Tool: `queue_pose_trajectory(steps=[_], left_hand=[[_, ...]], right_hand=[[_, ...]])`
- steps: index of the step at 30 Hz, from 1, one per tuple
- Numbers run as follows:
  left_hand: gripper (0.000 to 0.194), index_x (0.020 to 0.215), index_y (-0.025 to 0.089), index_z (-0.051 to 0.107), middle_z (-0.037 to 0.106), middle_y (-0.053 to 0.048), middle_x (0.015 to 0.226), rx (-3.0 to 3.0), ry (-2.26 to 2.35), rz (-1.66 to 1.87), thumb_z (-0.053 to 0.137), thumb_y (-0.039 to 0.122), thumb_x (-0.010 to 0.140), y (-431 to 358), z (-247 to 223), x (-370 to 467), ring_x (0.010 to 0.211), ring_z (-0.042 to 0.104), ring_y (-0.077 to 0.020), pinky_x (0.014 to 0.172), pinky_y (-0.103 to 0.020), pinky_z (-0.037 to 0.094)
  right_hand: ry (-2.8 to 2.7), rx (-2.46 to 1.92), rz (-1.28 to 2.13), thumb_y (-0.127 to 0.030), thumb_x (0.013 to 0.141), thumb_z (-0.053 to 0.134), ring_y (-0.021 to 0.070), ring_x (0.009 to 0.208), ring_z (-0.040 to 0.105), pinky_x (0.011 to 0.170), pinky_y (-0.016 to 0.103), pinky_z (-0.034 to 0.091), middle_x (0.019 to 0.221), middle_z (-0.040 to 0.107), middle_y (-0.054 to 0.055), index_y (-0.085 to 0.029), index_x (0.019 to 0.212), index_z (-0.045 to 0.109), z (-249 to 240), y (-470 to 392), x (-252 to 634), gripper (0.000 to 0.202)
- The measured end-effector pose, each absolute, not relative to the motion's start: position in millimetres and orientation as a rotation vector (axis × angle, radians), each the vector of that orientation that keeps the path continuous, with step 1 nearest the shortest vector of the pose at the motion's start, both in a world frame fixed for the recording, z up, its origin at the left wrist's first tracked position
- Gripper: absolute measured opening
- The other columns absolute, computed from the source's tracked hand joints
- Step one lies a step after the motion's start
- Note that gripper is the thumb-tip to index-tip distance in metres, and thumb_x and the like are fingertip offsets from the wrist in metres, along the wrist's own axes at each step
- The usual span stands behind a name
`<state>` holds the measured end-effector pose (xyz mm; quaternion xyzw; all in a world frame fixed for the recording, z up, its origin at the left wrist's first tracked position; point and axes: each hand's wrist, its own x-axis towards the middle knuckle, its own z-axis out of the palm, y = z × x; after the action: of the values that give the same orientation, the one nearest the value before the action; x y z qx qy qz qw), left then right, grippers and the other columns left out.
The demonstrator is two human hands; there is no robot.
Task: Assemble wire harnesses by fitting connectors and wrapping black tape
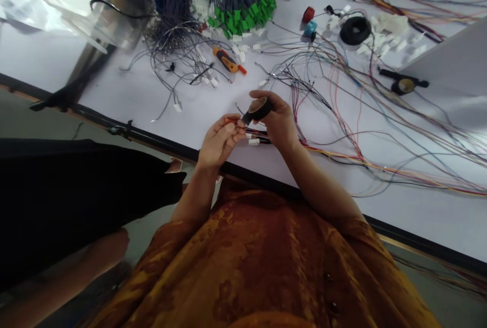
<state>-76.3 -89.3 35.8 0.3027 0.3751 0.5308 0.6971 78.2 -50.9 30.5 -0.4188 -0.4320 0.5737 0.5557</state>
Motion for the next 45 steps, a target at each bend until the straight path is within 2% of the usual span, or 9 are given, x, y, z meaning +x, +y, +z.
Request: queue_pose_trajectory(steps=[3, 9, 17, 23, 31, 34, 40, 43, 45], left_hand=[[0.028, 0.09, 0.017, 0.074, 0.075, -0.003, 0.087, 0.656, 0.856, 1.248, 0.086, 0.039, 0.077, -88, 34, -79, 0.073, 0.071, -0.0082, 0.069, -0.016, 0.06], [0.027, 0.088, 0.017, 0.076, 0.077, -0.007, 0.1, 0.874, 1.104, 1.316, 0.08, 0.043, 0.083, -85, 29, -83, 0.059, 0.063, -0.0051, 0.046, -0.015, 0.047], [0.037, 0.087, 0.019, 0.077, 0.079, -0.006, 0.099, 0.961, 1.18, 1.227, 0.077, 0.056, 0.082, -74, 31, -87, 0.043, 0.05, -0.0019, 0.033, -0.016, 0.026], [0.037, 0.088, 0.017, 0.076, 0.078, -0.007, 0.091, 0.913, 1.117, 1.213, 0.078, 0.054, 0.083, -72, 35, -85, 0.036, 0.043, -0.0003, 0.028, -0.018, 0.019], [0.037, 0.087, 0.018, 0.076, 0.079, -0.008, 0.104, 0.953, 1.127, 1.218, 0.078, 0.055, 0.082, -74, 38, -83, 0.039, 0.048, 0.0, 0.028, -0.017, 0.022], [0.04, 0.087, 0.019, 0.077, 0.079, -0.006, 0.095, 0.926, 1.144, 1.234, 0.079, 0.058, 0.079, -72, 37, -82, 0.036, 0.047, -0.0001, 0.027, -0.017, 0.019], [0.033, 0.086, 0.018, 0.075, 0.075, -0.002, 0.074, 0.846, 1.187, 1.21, 0.081, 0.05, 0.081, -65, 35, -84, 0.033, 0.039, 0.0004, 0.028, -0.016, 0.021], [0.034, 0.087, 0.018, 0.074, 0.076, -0.003, 0.078, 0.812, 1.155, 1.162, 0.081, 0.051, 0.08, -64, 34, -88, 0.038, 0.049, -0.0018, 0.032, -0.015, 0.031], [0.035, 0.089, 0.02, 0.074, 0.076, -0.003, 0.08, 0.822, 1.146, 1.149, 0.081, 0.052, 0.08, -66, 34, -89, 0.049, 0.062, -0.0064, 0.042, -0.015, 0.045]], right_hand=[[-1.04, -1.125, 1.295, -0.041, 0.086, 0.07, 0.0087, 0.063, 0.055, 0.054, 0.02, 0.048, 0.073, 0.06, -0.003, -0.023, 0.092, 0.063, 33, -43, 82, 0.021], [-1.083, -1.24, 1.288, -0.033, 0.088, 0.072, 0.0098, 0.065, 0.056, 0.056, 0.021, 0.047, 0.073, 0.06, -0.003, -0.023, 0.086, 0.06, 43, -37, 76, 0.015], [-1.185, -1.138, 1.247, -0.042, 0.085, 0.074, 0.0122, 0.075, 0.058, 0.066, 0.024, 0.052, 0.078, 0.06, -0.001, -0.023, 0.088, 0.063, 50, -58, 76, 0.022], [-1.104, -1.186, 1.283, -0.042, 0.087, 0.072, 0.0115, 0.07, 0.059, 0.061, 0.023, 0.051, 0.076, 0.06, -0.001, -0.023, 0.088, 0.062, 48, -48, 80, 0.022], [-1.072, -1.206, 1.328, -0.05, 0.086, 0.072, 0.0134, 0.075, 0.061, 0.058, 0.023, 0.049, 0.081, 0.063, 0.0, -0.025, 0.093, 0.062, 40, -35, 77, 0.028], [-1.134, -1.239, 1.265, -0.048, 0.089, 0.069, 0.0137, 0.073, 0.06, 0.061, 0.026, 0.051, 0.079, 0.061, 0.0, -0.025, 0.091, 0.062, 40, -39, 77, 0.024], [-1.749, -1.143, 0.824, -0.028, 0.099, 0.053, 0.0193, 0.097, 0.064, 0.089, 0.036, 0.053, 0.101, 0.07, 0.005, -0.025, 0.1, 0.067, 42, -76, 85, 0.015], [-2.18, -0.973, 0.714, -0.019, 0.101, 0.045, 0.0216, 0.112, 0.061, 0.104, 0.041, 0.047, 0.113, 0.072, 0.006, -0.026, 0.103, 0.07, 41, -99, 90, 0.026], [-2.131, -1.002, 0.769, -0.021, 0.102, 0.045, 0.0205, 0.109, 0.062, 0.101, 0.039, 0.048, 0.112, 0.071, 0.007, -0.026, 0.106, 0.069, 42, -103, 90, 0.024]])
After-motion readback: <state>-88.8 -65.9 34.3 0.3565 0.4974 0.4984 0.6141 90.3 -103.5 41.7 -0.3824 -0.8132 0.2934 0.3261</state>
